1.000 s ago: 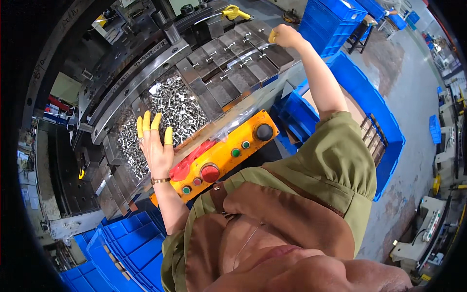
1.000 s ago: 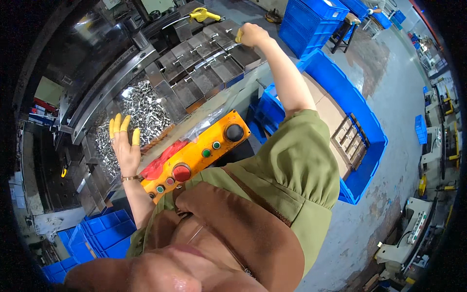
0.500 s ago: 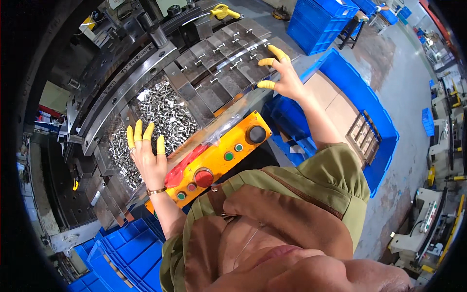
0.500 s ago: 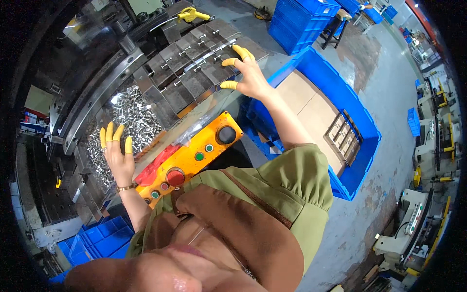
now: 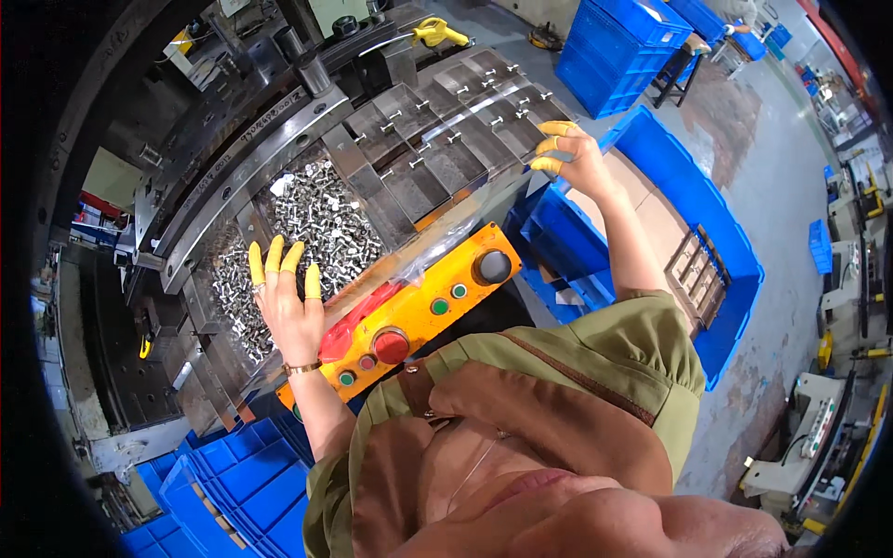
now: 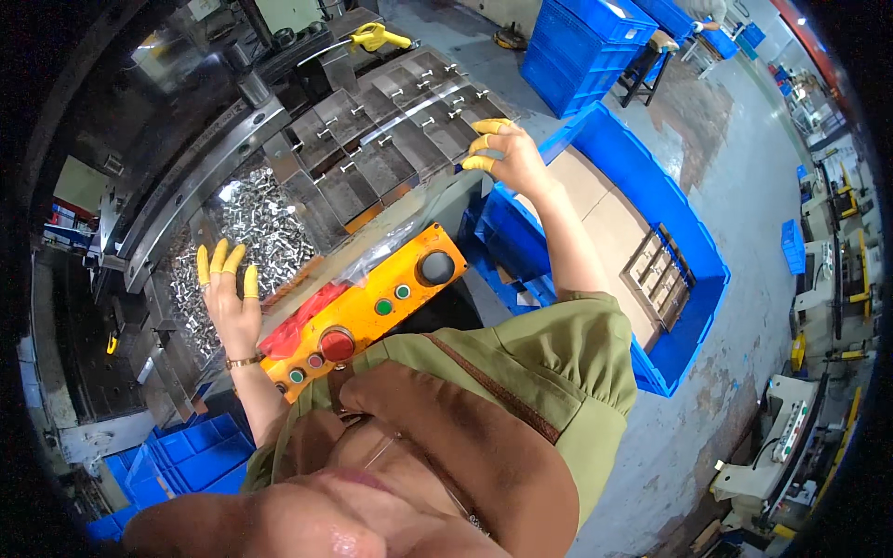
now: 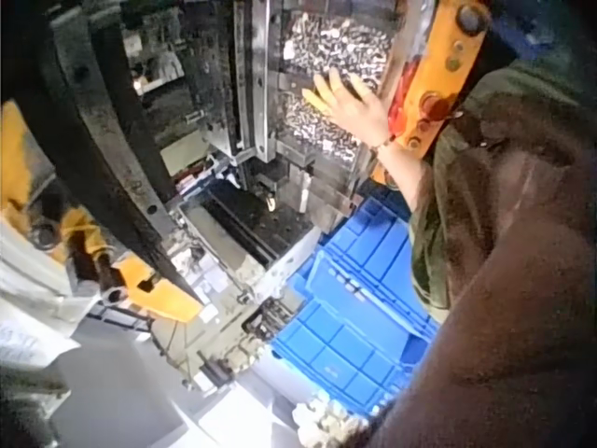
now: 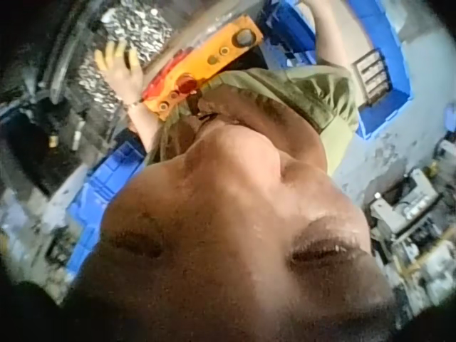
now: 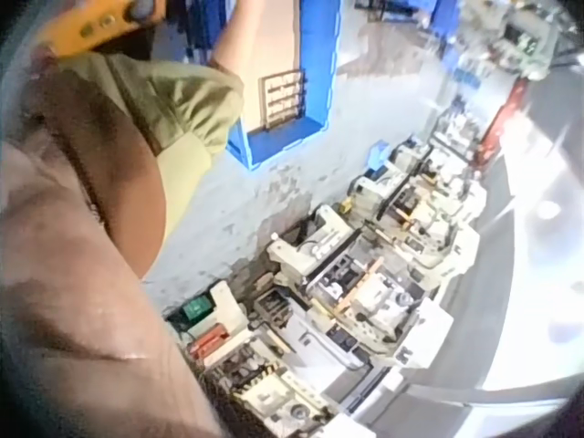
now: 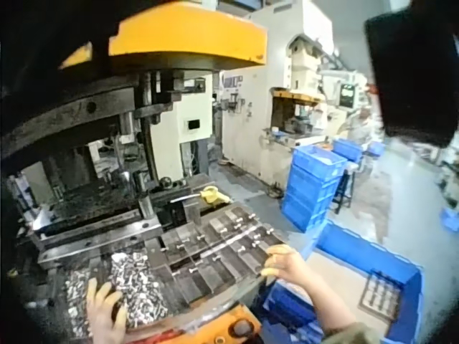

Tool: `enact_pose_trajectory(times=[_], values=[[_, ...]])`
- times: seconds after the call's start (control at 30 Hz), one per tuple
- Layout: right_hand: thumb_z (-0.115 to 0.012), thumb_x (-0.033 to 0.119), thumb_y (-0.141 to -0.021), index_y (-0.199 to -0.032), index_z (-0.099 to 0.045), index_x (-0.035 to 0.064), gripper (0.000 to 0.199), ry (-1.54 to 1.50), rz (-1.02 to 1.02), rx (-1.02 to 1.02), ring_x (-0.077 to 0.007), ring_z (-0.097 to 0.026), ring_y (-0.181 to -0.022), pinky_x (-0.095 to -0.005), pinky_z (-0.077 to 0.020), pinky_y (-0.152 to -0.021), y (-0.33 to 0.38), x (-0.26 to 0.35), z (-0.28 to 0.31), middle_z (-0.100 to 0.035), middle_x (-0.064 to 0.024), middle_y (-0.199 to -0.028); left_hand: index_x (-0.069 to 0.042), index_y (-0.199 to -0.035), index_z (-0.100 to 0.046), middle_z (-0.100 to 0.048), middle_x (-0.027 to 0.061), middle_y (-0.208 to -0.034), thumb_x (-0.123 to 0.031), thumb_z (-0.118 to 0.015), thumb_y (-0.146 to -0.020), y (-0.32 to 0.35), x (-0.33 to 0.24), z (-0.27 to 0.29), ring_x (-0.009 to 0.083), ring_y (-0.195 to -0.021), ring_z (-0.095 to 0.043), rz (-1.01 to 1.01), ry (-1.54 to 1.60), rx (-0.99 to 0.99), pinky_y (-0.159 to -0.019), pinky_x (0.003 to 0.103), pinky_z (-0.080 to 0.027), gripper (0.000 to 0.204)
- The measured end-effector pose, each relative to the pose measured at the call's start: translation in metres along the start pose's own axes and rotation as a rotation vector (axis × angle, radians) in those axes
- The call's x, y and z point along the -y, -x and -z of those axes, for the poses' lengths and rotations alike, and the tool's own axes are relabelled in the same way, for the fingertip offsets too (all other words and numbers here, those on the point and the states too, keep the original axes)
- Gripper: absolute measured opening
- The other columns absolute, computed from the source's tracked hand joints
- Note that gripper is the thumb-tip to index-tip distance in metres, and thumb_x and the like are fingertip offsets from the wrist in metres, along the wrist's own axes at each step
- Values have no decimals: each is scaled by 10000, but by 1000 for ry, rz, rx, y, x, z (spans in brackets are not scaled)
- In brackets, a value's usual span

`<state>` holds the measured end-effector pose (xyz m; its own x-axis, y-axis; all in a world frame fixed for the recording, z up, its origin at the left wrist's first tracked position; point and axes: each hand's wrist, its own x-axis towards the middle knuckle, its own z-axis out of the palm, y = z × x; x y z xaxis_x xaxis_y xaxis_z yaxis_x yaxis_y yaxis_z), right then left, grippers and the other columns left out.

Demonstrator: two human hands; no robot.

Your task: Operating a stamping or assembly machine by loading metal parts and moving storage crates on a factory floor.

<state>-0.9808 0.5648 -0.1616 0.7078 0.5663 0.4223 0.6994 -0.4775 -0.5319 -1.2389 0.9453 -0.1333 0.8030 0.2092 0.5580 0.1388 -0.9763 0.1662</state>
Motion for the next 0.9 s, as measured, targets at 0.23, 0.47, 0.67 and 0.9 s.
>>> enact_pose_trajectory(times=[0.23, 0.47, 0.67, 0.9], values=[[-755, 502, -711, -1329, -519, 136, 756, 424, 113, -249, -407, -468, -1223, -495, -379, -1019, -36, 32, 25, -433, -193, -1389, -120, -1196, -600, -526, 67, -1353, -139, -606, -872, 1, 1, -1, 297, -1355, -367, 1, -13, -7, -1033, 395, -346, 324], [-727, 635, -644, -1482, -269, 162, 1066, 662, -331, 38, -487, -327, -1317, -684, -304, -978, -132, 43, -24, -215, -238, -1517, -118, -1182, -606, -525, 64, -1348, -146, -611, -870, 2, 0, 4, 301, -1355, -365, 17, 2, 4, -1033, 398, -348, 314], [-713, 551, -663, -1447, -334, 152, 957, 622, -508, 271, -486, -380, -1271, -702, -286, -970, -148, 31, -46, -241, -212, -1516, -110, -1170, -610, -527, 69, -1338, -153, -618, -862, 3, 4, 7, 308, -1357, -360, -12, 45, -15, -1021, 405, -358, 310], [-686, 451, -679, -1297, -482, 114, 733, 623, -530, 321, -429, -489, -1166, -679, -275, -982, -151, 28, -45, -479, -184, -1361, -102, -1161, -613, -522, 77, -1338, -157, -625, -855, 4, 5, 5, 317, -1354, -362, -6, 88, -13, -1017, 414, -362, 310]])
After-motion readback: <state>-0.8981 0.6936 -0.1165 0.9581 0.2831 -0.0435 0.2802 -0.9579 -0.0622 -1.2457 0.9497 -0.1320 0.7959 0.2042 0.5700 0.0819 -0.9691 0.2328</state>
